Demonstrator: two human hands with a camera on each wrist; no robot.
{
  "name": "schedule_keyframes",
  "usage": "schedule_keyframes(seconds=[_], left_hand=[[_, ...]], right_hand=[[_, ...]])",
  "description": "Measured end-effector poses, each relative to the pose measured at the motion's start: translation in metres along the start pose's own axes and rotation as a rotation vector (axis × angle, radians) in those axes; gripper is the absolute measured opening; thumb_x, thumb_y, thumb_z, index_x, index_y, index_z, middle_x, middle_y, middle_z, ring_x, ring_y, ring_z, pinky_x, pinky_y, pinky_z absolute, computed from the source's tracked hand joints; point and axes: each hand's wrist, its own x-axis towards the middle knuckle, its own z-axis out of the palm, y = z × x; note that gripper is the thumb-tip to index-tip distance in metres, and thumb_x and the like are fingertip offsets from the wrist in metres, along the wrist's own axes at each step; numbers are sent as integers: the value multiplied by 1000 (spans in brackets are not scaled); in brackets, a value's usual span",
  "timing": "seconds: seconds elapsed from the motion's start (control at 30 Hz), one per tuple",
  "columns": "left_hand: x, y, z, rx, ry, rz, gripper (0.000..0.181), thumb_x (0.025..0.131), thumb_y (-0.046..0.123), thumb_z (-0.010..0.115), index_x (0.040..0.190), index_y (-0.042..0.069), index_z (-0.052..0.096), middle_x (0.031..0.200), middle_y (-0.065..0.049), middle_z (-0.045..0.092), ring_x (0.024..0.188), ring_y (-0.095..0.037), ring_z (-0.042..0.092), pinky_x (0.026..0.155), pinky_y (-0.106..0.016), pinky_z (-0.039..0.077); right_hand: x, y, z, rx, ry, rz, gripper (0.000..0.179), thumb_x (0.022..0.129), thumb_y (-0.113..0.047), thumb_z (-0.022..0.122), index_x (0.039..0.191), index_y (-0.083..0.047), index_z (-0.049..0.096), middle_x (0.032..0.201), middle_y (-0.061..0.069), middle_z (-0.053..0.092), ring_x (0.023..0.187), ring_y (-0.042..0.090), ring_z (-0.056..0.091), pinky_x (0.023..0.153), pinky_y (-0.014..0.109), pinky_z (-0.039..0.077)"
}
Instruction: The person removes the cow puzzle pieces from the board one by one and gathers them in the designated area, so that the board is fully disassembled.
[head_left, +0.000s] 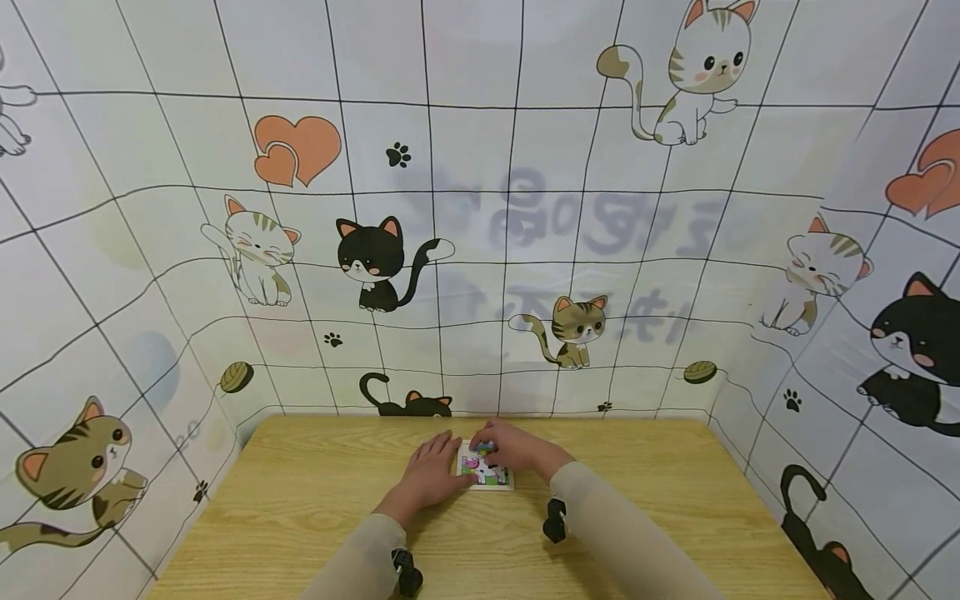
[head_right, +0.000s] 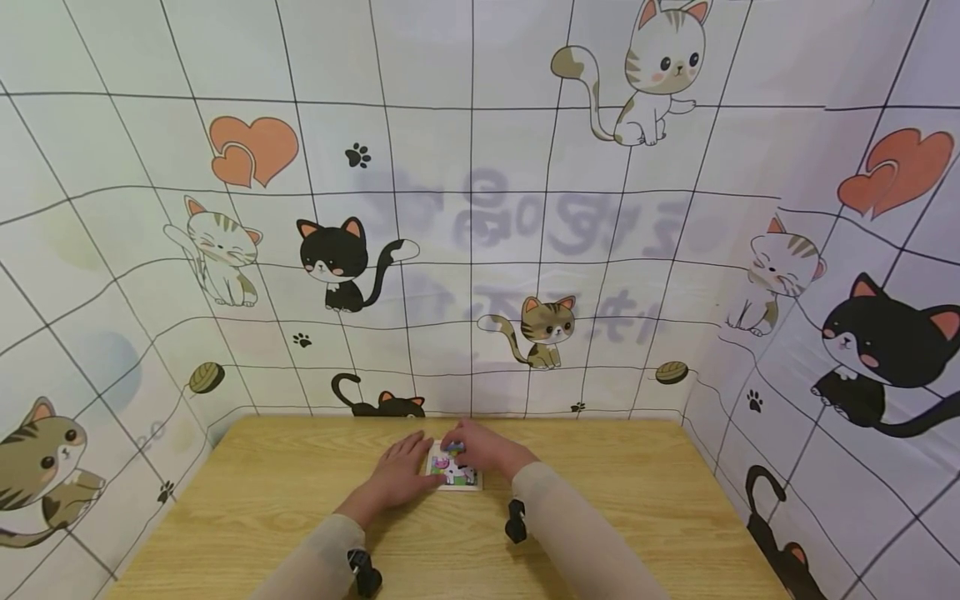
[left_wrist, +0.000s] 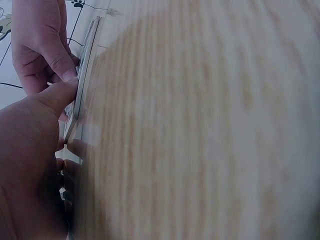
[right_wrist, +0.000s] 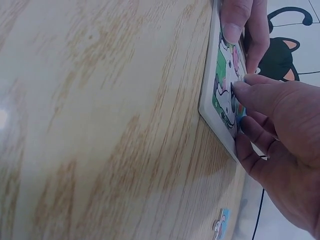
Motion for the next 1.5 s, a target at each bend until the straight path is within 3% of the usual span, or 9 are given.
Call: schedule_keyframes(seconds=[0.37,0.67,0.8,1.03,1.27,1.5], left_hand=[[2,-1,2,10,3,-7,87,91,67,60,156,13,40,163,-14,30,150,-35,27,118,-61,22],[4,-6,9,-8,9,-2,88,91,66,61,156,12,40,163,-14,30,151,-35,26,118,-62,21],[6,-10,14,2,12,-10,90,90,71,58,158,15,38,165,-12,28,151,-33,24,119,-61,20],[5,-7,11,-16,21,1,92,90,71,58,156,11,39,163,-15,30,150,-37,25,118,-63,20],[4,-6,8,-10,11,-6,90,91,69,60,156,10,39,164,-15,29,151,-36,24,118,-62,19],[5,-7,10,-7,21,-2,90,90,68,61,156,11,40,163,-14,30,150,-36,26,118,-62,21]], right_hand=[[0,2,2,11,8,-2,30,97,-8,70,125,-18,66,119,11,55,101,28,58,91,38,49],[-2,0,1,-3,8,12,31,97,-11,71,127,-18,69,128,9,54,114,28,58,97,42,49],[-2,0,1,0,2,8,32,97,-11,70,129,-17,69,126,12,55,109,29,59,94,40,49],[-2,2,1,5,15,-6,33,97,-10,70,130,-15,69,120,11,56,100,27,58,89,37,49],[-3,5,3,-12,49,-32,31,97,-10,70,128,-12,70,113,9,58,89,17,53,82,33,49],[-4,7,6,-19,102,23,34,96,-15,72,129,-5,67,115,9,62,94,16,57,85,38,51]])
